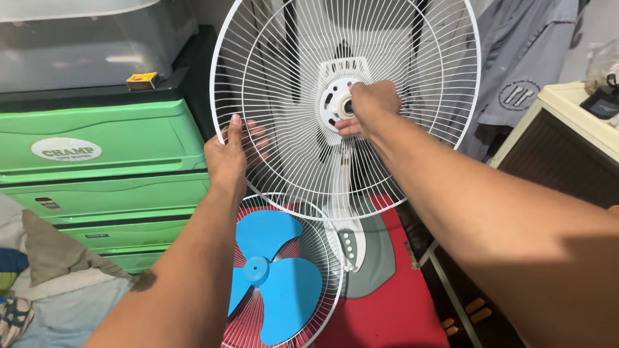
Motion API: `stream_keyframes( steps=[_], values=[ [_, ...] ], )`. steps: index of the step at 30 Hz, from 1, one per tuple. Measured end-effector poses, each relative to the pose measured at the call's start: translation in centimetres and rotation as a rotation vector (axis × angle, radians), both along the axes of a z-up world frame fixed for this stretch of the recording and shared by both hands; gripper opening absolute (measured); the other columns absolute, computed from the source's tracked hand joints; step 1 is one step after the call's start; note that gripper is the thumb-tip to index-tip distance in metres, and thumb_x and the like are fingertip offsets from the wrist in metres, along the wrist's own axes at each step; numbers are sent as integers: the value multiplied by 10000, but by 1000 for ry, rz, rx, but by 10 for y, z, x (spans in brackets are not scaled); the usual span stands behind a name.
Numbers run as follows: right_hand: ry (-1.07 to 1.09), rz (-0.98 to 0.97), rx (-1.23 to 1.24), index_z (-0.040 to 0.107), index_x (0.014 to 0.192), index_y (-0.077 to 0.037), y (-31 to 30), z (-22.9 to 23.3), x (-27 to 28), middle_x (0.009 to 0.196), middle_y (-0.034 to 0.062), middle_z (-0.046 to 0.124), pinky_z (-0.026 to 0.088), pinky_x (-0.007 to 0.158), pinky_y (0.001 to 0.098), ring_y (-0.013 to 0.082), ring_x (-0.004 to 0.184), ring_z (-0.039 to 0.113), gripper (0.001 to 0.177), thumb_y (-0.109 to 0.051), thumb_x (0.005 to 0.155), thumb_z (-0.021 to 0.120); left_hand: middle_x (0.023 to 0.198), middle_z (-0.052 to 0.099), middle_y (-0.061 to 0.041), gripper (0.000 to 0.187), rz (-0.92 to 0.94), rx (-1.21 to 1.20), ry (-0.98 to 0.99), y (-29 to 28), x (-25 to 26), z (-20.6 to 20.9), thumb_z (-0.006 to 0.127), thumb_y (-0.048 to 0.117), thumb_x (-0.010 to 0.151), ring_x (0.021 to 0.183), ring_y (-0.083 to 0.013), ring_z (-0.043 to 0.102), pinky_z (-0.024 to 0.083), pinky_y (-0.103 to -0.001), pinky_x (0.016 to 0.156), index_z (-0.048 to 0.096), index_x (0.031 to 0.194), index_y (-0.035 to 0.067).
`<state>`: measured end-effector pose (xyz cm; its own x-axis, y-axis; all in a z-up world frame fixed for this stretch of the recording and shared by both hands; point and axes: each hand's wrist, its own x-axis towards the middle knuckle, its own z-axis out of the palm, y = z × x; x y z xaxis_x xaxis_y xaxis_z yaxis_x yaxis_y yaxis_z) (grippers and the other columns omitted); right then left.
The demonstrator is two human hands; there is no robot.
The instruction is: The person assembles an electric fan by attaching the rear motor housing, mounting the fan blade, securing it with a nut, and fitting the front grille. The fan is placed on a red table in a room with green storage drawers.
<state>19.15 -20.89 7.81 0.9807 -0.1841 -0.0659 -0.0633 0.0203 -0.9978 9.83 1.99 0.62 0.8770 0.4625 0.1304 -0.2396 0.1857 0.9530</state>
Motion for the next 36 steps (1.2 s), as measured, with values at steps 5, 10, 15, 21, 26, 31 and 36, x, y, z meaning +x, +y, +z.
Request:
stream_keyframes(
  steps=[5, 10, 15, 21, 26, 31, 36],
  values=[
    [23, 0, 13, 539, 1092, 193, 2, -1, 1, 925, 371, 696, 597, 469, 514, 452, 631, 759, 367, -154, 977, 564, 991, 775, -117, 413, 8, 2, 16, 2, 0, -2, 558, 414, 1013, 831, -229, 774, 661, -383, 695, 701, 1059, 29],
    [72, 158, -99, 518, 1152, 159, -15, 0, -6, 885, 325, 676, 630, 487, 514, 460, 675, 755, 493, -311, 1009, 552, 1042, 784, -122, 438, -58, 42, 22, 6, -4, 0, 549, 431, 1012, 900, -249, 772, 635, -400, 762, 692, 1080, 22],
    [119, 328, -245, 513, 1270, 132, -54, 2, -3, 933, 244, 592, 646, 565, 537, 423, 742, 747, 626, -438, 1014, 543, 1139, 750, -193, 476, -109, 19, 28, 17, -15, 11, 666, 419, 939, 1015, -296, 770, 653, -423, 846, 648, 1151, -7],
    [83, 314, -131, 438, 1314, 80, -83, -24, -13, 1157, 263, 605, 669, 682, 531, 440, 874, 757, 565, -390, 1013, 526, 1163, 732, -174, 566, -145, 168, 78, 21, -33, 21, 723, 445, 888, 1025, -280, 752, 620, -397, 826, 642, 1230, 2],
    [157, 299, -88, 453, 1299, 84, -100, -48, -30, 1250, 306, 572, 663, 734, 547, 462, 946, 742, 531, -364, 1022, 527, 1165, 748, -150, 814, -85, 183, 95, 28, -48, 13, 482, 726, 898, 1059, -245, 745, 543, -409, 856, 535, 1363, 60],
    [221, 299, -88, 480, 1258, 40, -106, -64, -38, 1258, 299, 575, 661, 758, 550, 461, 973, 741, 468, -361, 1021, 522, 1192, 707, -201, 997, 19, 33, 86, 41, -73, -27, 313, 805, 897, 1091, -295, 706, 545, -472, 939, 497, 1419, -24],
    [237, 299, -120, 492, 1209, 12, -117, -75, -46, 1243, 277, 589, 648, 752, 556, 441, 954, 735, 434, -373, 1014, 535, 1176, 705, -205, 893, 59, 26, 327, 48, -99, -84, 316, 749, 938, 1061, -288, 704, 533, -493, 942, 507, 1379, -3]
  ],
)
